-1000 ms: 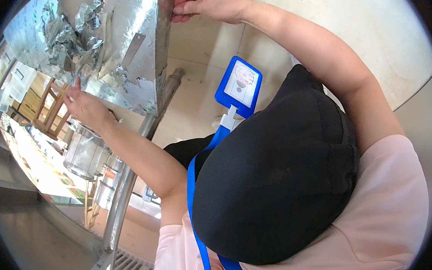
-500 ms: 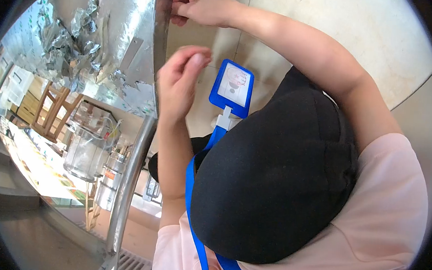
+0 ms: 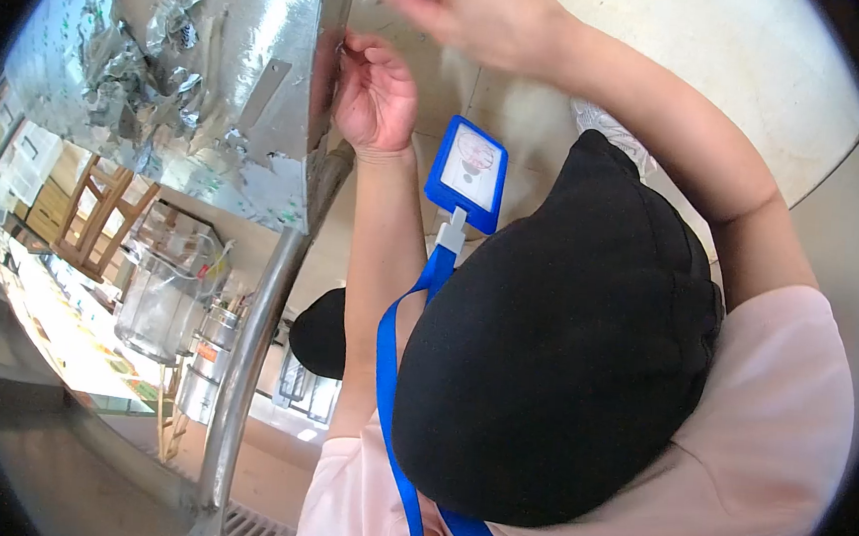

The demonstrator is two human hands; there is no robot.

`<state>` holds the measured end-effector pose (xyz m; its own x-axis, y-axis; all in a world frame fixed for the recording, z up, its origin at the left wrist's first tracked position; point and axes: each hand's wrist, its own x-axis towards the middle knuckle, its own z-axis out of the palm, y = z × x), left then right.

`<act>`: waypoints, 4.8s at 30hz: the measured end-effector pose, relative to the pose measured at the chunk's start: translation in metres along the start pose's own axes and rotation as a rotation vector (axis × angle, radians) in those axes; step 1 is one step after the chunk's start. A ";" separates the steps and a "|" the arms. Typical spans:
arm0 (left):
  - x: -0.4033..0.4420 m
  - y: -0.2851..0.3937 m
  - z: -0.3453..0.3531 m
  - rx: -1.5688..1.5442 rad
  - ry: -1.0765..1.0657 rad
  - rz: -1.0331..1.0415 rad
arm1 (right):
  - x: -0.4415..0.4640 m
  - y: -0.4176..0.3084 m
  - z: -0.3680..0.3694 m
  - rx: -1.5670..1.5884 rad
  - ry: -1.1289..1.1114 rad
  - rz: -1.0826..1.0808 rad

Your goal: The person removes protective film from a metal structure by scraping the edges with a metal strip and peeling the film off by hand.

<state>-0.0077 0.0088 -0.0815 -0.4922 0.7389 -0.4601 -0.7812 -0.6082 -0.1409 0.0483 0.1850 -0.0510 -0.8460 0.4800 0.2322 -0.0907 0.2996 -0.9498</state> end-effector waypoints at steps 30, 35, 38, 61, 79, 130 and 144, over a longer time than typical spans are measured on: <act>0.002 -0.031 0.017 0.721 0.203 0.352 | -0.004 -0.017 0.013 0.239 -0.077 0.297; -0.006 -0.031 0.012 0.796 0.390 0.333 | 0.019 -0.028 0.039 -0.209 0.027 -0.414; -0.017 -0.040 0.032 0.634 0.537 0.188 | 0.024 -0.035 0.064 -0.395 -0.026 -0.717; -0.047 -0.017 0.089 1.985 0.604 0.739 | -0.050 0.025 0.070 1.314 -0.377 0.948; -0.022 -0.033 0.078 2.743 0.386 1.176 | -0.053 0.044 0.105 1.802 -0.202 0.988; -0.051 -0.009 -0.004 0.887 0.666 0.634 | -0.030 0.033 0.071 0.973 -0.138 0.626; -0.047 -0.020 0.002 0.908 0.635 0.703 | -0.024 0.024 0.066 0.787 -0.146 0.579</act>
<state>0.0301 -0.0137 -0.0551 -0.8269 -0.0697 -0.5580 -0.5347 -0.2096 0.8186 0.0323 0.1265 -0.0932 -0.9217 0.2575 -0.2902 0.0784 -0.6089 -0.7894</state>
